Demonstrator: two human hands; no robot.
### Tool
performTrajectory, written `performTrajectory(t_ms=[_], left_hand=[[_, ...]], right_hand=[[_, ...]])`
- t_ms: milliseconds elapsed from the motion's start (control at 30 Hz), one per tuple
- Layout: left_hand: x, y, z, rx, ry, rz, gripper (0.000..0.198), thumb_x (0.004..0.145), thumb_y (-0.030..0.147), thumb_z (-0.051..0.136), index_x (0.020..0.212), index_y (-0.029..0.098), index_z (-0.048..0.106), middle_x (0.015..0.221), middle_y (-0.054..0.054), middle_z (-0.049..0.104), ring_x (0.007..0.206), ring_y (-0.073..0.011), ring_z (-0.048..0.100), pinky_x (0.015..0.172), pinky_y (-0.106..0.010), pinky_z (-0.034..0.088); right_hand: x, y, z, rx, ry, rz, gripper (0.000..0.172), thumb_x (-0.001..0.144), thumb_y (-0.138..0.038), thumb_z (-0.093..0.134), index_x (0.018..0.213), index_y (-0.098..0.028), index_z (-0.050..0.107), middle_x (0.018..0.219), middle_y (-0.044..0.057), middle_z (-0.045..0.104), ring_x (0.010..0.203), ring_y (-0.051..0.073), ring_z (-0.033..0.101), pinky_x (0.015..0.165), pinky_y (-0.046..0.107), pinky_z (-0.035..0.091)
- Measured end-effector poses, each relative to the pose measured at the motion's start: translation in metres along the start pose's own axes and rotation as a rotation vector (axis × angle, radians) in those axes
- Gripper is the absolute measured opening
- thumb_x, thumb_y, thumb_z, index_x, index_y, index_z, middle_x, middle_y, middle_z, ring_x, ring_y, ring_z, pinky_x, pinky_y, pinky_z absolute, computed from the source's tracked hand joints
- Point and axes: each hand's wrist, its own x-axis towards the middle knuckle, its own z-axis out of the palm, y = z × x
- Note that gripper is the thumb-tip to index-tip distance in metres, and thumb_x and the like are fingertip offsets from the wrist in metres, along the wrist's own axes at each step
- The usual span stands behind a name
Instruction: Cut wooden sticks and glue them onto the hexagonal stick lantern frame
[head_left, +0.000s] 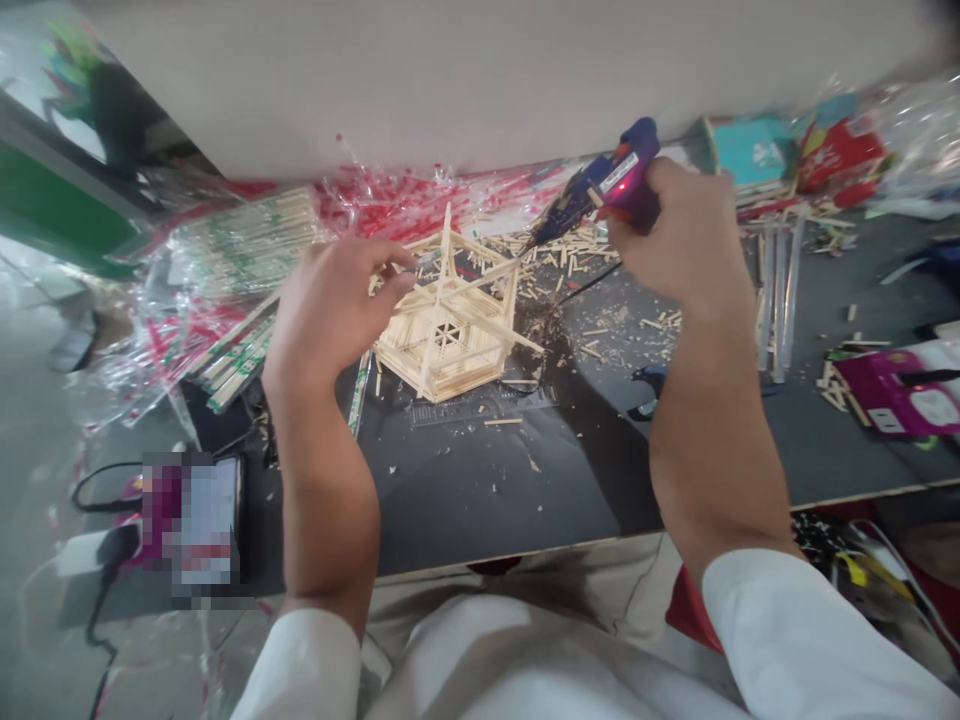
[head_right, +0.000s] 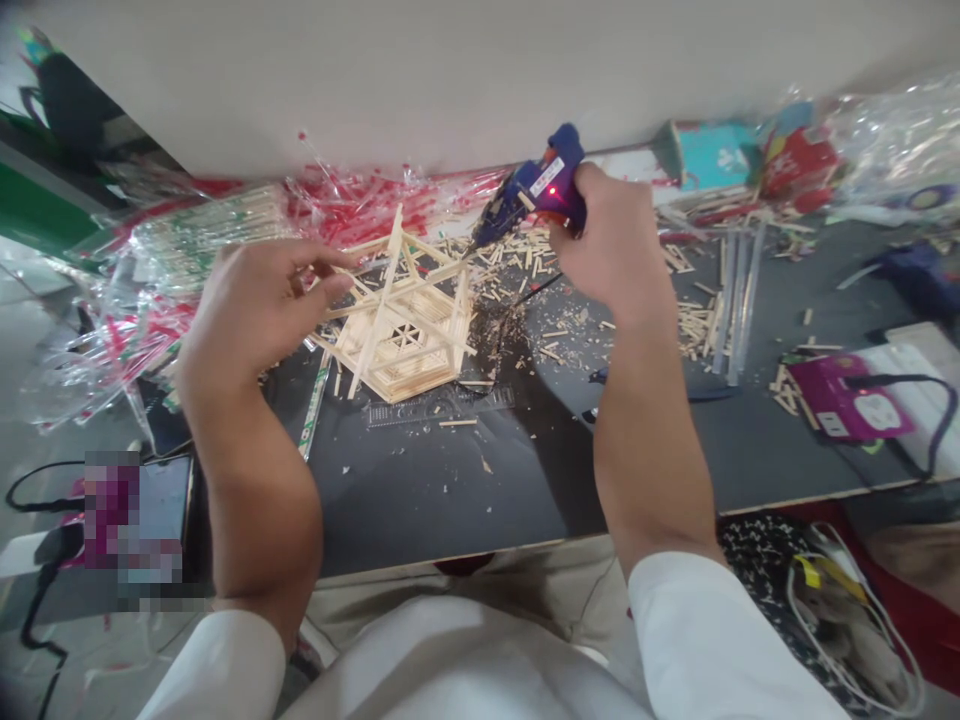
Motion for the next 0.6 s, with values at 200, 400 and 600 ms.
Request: performTrajectory(t_ms=[200, 400, 600], left_hand=[[0.0, -0.003, 0.001, -0.035, 0.053, 0.016, 0.025, 0.106, 0.035, 0.064, 0.119, 0.023, 0.082, 0.102, -0.001, 0.083, 0.106, -0.0251, 0.072, 0.101, -0.041, 0.056], [0.002, 0.003, 0.0, -0.013, 0.045, -0.031, 0.027, 0.106, 0.038, 0.065, 0.121, 0.024, 0.084, 0.113, -0.006, 0.085, 0.097, -0.0254, 0.072, 0.094, -0.041, 0.055], [0.001, 0.007, -0.002, -0.054, 0.033, -0.075, 0.029, 0.112, 0.043, 0.061, 0.121, 0.023, 0.079, 0.099, -0.002, 0.083, 0.083, -0.0213, 0.071, 0.09, -0.037, 0.055]], right_hand=[[0.001, 0.005, -0.003, 0.029, 0.017, -0.005, 0.015, 0.091, -0.037, 0.065, 0.103, -0.032, 0.059, 0.11, 0.014, 0.079, 0.095, 0.03, 0.064, 0.092, 0.044, 0.048], [0.002, 0.011, -0.003, 0.063, 0.033, 0.012, 0.013, 0.091, -0.039, 0.064, 0.1, -0.032, 0.057, 0.111, 0.016, 0.08, 0.091, 0.029, 0.062, 0.09, 0.046, 0.049], [0.005, 0.019, 0.0, 0.03, 0.032, 0.002, 0.015, 0.092, -0.034, 0.066, 0.106, -0.03, 0.062, 0.115, 0.016, 0.081, 0.095, 0.03, 0.066, 0.091, 0.044, 0.05]])
